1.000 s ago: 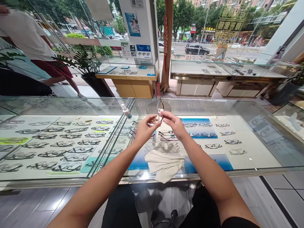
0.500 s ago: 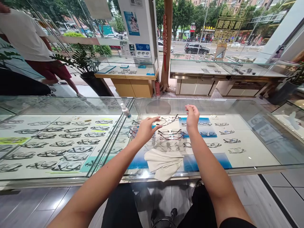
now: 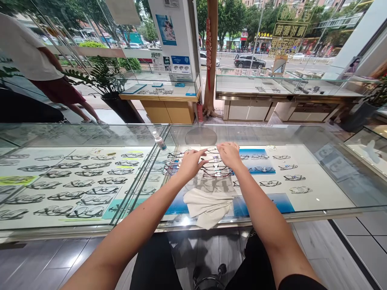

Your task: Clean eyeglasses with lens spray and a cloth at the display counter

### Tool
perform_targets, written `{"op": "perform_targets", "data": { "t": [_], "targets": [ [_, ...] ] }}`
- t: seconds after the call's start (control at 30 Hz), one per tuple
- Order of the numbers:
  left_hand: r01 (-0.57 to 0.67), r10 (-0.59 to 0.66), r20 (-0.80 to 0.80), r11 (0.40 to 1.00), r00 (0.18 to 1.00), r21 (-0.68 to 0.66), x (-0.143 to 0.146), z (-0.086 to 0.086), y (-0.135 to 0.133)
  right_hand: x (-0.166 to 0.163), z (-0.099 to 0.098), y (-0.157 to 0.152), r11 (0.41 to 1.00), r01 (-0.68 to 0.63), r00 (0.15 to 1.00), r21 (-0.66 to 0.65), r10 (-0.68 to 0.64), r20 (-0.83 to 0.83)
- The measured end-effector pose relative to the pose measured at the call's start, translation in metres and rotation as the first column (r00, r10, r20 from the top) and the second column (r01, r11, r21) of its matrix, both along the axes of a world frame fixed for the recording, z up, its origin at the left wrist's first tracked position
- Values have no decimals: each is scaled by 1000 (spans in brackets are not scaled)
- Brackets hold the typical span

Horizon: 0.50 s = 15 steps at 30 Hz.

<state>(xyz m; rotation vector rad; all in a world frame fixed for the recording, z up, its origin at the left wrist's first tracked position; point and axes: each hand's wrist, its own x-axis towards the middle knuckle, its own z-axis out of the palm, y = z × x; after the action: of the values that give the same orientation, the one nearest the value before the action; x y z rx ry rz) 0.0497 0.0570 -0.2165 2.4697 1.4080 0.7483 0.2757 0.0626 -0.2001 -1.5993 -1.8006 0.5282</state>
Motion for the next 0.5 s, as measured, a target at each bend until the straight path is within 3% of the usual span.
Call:
{"op": "perform_targets", "data": {
  "t": [0.23, 0.5],
  "targets": [
    [11, -11, -32, 999, 999, 30, 2, 2, 0, -3, -13, 3, 995, -91, 994, 39, 88, 69],
    [35, -35, -111, 999, 993, -3, 6, 6, -3, -5, -13, 3, 995, -91, 990, 30, 87, 110]
  ]
}}
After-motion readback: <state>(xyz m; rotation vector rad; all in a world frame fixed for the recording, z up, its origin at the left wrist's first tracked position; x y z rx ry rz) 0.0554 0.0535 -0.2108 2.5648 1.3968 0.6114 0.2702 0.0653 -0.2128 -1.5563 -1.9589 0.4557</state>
